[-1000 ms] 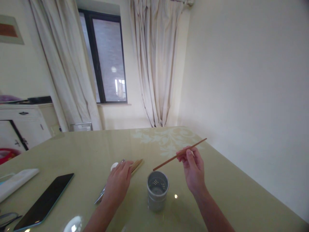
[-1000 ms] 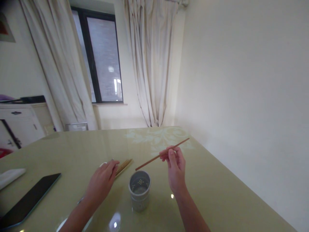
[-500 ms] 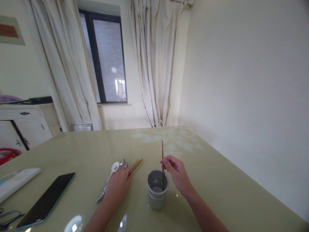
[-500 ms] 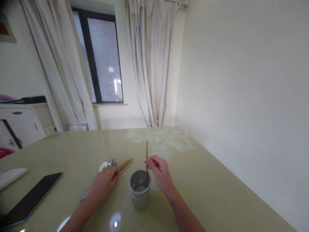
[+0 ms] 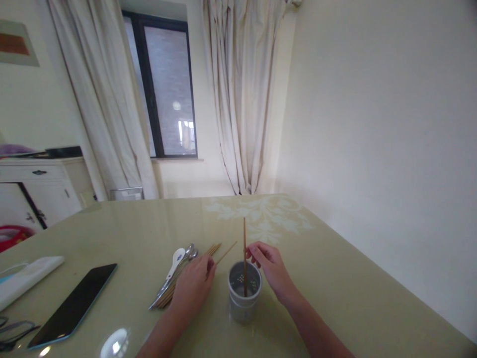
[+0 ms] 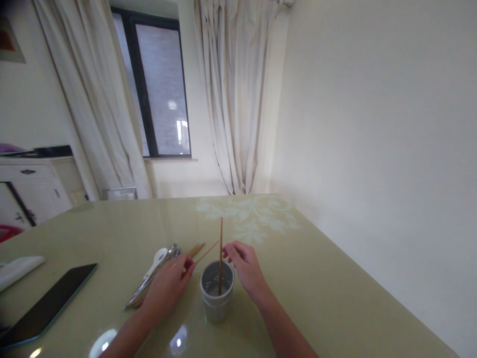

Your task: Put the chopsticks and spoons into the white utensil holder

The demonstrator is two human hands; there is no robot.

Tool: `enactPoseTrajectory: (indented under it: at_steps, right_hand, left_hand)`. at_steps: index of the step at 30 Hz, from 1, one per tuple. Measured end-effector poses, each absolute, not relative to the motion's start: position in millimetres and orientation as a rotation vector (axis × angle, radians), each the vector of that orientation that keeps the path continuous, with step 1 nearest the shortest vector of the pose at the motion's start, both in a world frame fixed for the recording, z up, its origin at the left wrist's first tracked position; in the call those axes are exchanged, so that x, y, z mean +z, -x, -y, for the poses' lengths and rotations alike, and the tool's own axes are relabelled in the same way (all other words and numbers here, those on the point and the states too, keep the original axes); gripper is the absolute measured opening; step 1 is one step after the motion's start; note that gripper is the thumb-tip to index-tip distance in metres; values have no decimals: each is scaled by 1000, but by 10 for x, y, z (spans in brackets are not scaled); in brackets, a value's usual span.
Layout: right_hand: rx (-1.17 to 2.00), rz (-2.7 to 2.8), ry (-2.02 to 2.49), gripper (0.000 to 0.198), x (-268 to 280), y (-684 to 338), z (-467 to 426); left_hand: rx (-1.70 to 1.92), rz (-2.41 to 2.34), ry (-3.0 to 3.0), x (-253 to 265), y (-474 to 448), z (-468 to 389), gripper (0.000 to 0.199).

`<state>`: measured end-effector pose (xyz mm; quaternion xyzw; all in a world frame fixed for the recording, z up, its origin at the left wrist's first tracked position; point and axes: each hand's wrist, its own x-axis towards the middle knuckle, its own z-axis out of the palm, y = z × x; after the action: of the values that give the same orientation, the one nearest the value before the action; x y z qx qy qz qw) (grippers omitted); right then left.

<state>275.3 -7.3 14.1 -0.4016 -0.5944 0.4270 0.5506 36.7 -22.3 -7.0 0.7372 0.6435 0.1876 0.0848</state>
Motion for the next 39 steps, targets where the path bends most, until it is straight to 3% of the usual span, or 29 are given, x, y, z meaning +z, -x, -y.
enactPoseTrajectory:
  at_steps: [8,13,19,25,31,39]
  right_hand:
    - [1238,1306,1025,51,-51,-2668,8]
    - [1423,1234,909,54,-72,-2601,41]
    - [1112,1038,874,53,26,-2745,-77]
    - [681,756,744,46,248,-3282,-172]
    - [882,814,628,41,372,-3264,-65]
    - [966,1100,710,44,318,-3006,37]
  left_hand:
    - [1100,-1438,-2174,-210,-541,241,29]
    - [1076,-1203,-2222,-176,-604,293,35]
    - [1088,-1445,-2274,-211,-477,193,37]
    - [708,-2058,-2349,-94,-226,115,32]
    - [351,-2218,-2296,-49,-204,158,29]
    - [336,-2189,-2206,-66,-174,150,18]
